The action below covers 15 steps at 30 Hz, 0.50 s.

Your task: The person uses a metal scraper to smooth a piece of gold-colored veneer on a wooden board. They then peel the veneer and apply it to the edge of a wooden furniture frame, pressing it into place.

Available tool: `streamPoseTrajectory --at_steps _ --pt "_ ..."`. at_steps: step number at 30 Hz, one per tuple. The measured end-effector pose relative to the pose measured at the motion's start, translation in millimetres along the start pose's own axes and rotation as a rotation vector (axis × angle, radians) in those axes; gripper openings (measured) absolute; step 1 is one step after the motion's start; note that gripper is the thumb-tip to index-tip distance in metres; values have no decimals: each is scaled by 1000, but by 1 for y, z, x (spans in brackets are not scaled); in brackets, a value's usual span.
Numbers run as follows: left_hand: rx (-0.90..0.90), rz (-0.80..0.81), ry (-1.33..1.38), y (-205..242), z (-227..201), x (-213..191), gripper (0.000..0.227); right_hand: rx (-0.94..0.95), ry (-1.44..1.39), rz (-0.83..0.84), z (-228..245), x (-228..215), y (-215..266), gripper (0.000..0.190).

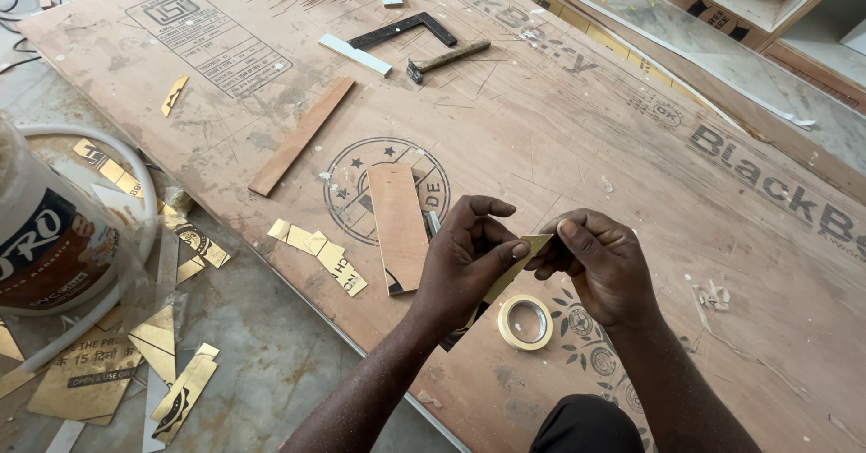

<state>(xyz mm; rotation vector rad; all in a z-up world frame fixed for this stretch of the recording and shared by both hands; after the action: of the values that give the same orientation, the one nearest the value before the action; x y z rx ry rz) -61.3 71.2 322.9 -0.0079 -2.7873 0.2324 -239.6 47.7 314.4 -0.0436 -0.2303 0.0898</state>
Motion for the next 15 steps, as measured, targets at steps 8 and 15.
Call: streamPoseTrajectory --at_steps 8,15 --pt "23 -25 -77 5 -11 -2 37 -91 61 52 13 10 5 16" --pt "160 -28 -235 6 -23 -2 35 -183 131 61 16 6 5 11"
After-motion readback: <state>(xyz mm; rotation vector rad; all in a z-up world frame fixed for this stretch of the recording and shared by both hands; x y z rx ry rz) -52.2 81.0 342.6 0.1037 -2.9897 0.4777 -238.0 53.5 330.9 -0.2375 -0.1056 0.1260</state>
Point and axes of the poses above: each hand's wrist, its own y-axis away from the middle knuckle, its own x-axis out of the palm, z = x × y, the point moved 9 cm from there along -y, towards the middle knuckle, and after that the axes turned 12 degrees about -z, right-handed, at the moved point
